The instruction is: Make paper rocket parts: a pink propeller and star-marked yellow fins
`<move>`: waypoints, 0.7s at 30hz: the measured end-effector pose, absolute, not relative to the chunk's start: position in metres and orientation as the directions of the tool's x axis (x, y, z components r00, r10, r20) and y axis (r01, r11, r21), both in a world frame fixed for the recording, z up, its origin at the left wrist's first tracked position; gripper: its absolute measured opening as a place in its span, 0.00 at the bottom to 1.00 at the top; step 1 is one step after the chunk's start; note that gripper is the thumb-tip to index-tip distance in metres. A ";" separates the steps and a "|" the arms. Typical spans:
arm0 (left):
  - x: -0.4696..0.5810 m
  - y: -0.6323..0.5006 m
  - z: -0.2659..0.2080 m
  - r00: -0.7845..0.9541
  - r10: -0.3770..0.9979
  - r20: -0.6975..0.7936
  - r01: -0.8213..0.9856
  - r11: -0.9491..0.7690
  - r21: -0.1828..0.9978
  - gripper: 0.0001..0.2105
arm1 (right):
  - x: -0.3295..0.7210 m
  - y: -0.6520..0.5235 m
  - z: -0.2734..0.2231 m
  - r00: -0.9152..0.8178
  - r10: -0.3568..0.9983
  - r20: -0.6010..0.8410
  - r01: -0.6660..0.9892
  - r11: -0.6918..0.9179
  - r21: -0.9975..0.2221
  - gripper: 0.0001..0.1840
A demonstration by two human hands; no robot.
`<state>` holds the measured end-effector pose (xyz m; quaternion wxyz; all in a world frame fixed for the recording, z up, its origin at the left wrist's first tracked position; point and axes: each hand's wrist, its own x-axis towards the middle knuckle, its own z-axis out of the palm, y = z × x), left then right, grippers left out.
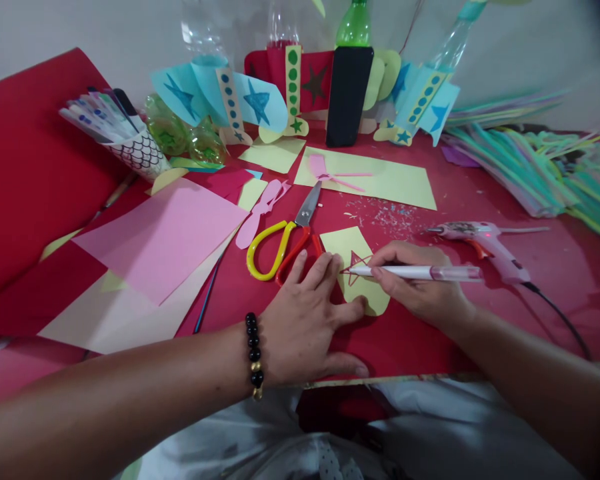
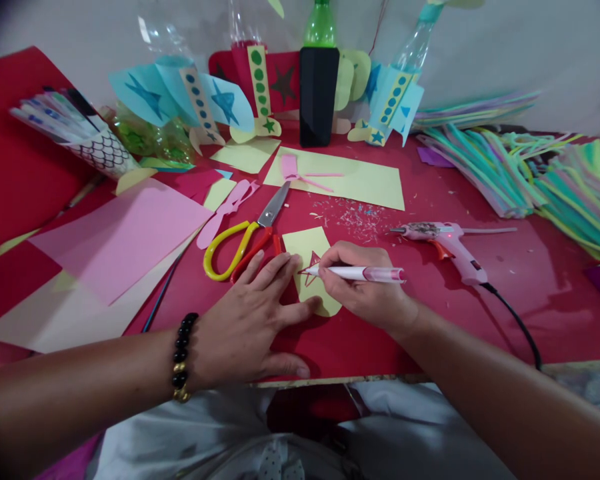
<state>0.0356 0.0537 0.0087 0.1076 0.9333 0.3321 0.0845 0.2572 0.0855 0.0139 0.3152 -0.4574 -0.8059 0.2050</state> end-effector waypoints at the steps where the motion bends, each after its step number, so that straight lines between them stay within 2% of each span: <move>1: 0.036 0.054 0.009 0.765 0.638 0.086 0.602 -0.757 0.256 0.37 | 0.256 0.085 0.014 -0.399 0.861 0.315 0.600 0.505 -0.620 0.03; 21: 0.036 0.054 0.008 0.768 0.635 0.082 0.601 -0.759 0.252 0.37 | 0.256 0.086 0.014 -0.394 0.863 0.316 0.611 0.503 -0.611 0.03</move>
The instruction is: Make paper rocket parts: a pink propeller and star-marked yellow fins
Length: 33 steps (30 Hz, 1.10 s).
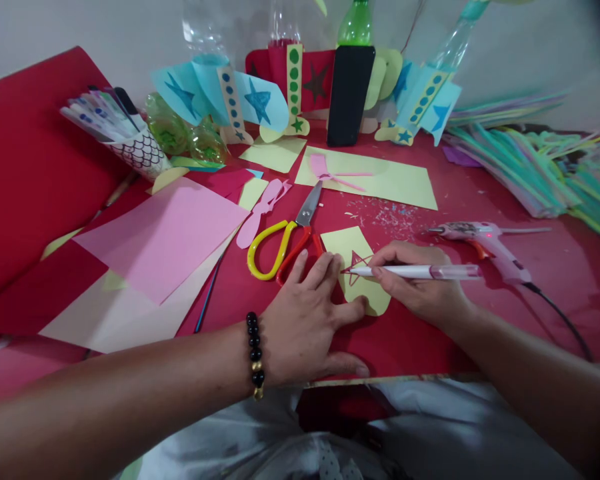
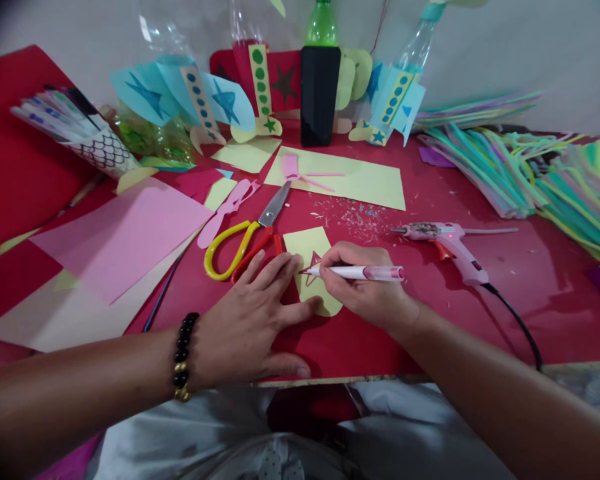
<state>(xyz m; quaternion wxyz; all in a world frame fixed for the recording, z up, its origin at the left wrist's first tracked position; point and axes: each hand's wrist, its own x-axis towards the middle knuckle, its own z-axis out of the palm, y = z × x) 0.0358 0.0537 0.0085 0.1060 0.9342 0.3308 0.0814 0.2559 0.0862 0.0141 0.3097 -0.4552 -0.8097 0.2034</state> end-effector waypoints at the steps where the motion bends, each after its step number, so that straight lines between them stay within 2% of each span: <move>1: 0.036 0.054 0.008 0.767 0.636 0.084 0.601 -0.758 0.251 0.37 | 0.256 0.086 0.014 -0.403 0.861 0.310 0.608 0.506 -0.612 0.03; 15: 0.036 0.054 0.007 0.767 0.636 0.088 0.598 -0.758 0.261 0.37 | 0.257 0.086 0.015 -0.390 0.857 0.338 0.592 0.514 -0.621 0.03; 27: 0.037 0.055 0.008 0.768 0.633 0.094 0.597 -0.762 0.253 0.36 | 0.252 0.086 0.014 -0.457 0.840 0.291 0.580 0.530 -0.619 0.03; 33: 0.036 0.054 0.008 0.770 0.632 0.090 0.596 -0.762 0.255 0.36 | 0.252 0.085 0.016 -0.401 0.857 0.325 0.597 0.513 -0.617 0.03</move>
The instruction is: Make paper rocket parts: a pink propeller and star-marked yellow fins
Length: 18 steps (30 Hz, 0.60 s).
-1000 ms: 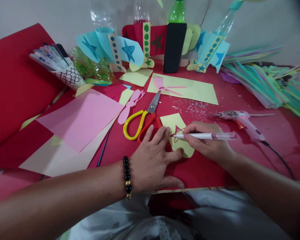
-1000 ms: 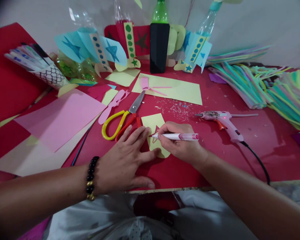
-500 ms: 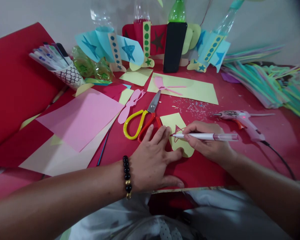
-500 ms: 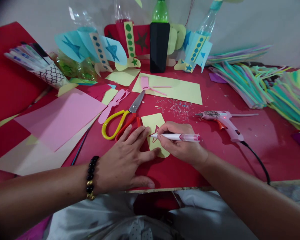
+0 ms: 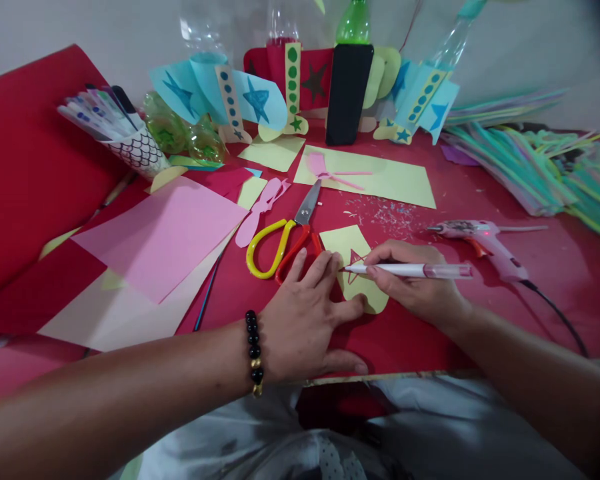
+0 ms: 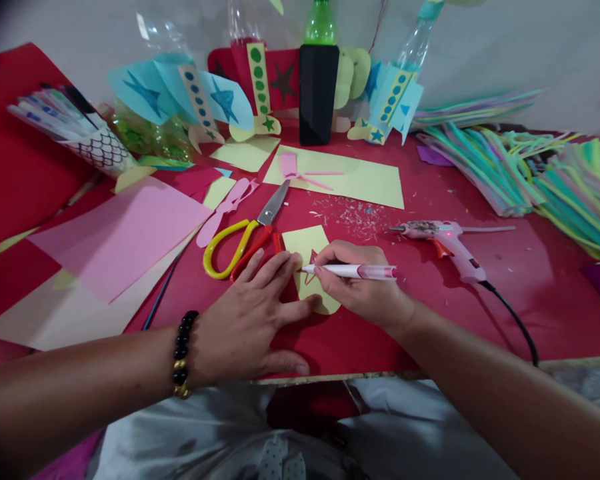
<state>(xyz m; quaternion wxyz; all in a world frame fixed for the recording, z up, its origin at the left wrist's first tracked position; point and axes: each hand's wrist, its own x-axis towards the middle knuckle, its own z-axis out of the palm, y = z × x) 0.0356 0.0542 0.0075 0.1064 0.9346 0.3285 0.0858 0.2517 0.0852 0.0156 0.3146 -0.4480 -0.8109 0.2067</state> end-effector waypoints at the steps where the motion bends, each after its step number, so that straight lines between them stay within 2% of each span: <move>1: 0.036 0.054 0.007 0.770 0.631 0.090 0.595 -0.762 0.257 0.36 | 0.252 0.085 0.015 -0.401 0.857 0.324 0.593 0.513 -0.621 0.03; 5: 0.036 0.054 0.007 0.769 0.633 0.088 0.595 -0.760 0.260 0.37 | 0.252 0.086 0.015 -0.438 0.844 0.309 0.578 0.528 -0.622 0.02; 18: 0.036 0.055 0.009 0.769 0.633 0.086 0.597 -0.760 0.257 0.37 | 0.257 0.087 0.017 -0.356 0.879 0.315 0.593 0.474 -0.651 0.05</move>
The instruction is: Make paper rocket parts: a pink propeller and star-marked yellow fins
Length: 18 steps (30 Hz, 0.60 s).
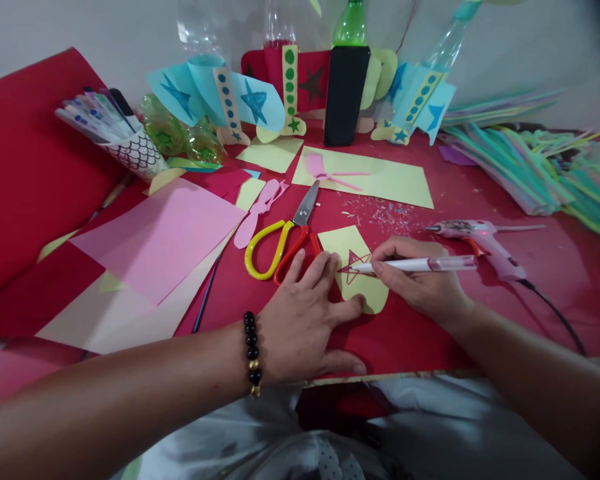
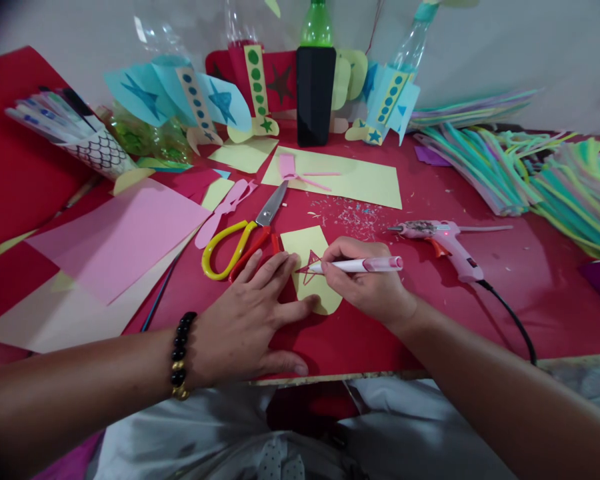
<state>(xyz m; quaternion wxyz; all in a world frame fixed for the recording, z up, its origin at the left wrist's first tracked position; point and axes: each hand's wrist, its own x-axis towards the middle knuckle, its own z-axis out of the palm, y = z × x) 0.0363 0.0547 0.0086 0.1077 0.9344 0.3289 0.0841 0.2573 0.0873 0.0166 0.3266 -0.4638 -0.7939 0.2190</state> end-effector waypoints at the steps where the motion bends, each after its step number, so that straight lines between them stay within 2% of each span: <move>1: 0.036 0.055 0.009 0.770 0.631 0.088 0.594 -0.761 0.259 0.37 | 0.257 0.087 0.016 -0.358 0.880 0.313 0.592 0.473 -0.653 0.04; 11: 0.036 0.054 0.008 0.769 0.634 0.084 0.598 -0.760 0.256 0.36 | 0.260 0.089 0.015 -0.327 0.891 0.315 0.609 0.453 -0.651 0.04; 18: 0.036 0.055 0.008 0.768 0.636 0.079 0.600 -0.757 0.259 0.37 | 0.259 0.088 0.016 -0.367 0.880 0.302 0.568 0.469 -0.676 0.05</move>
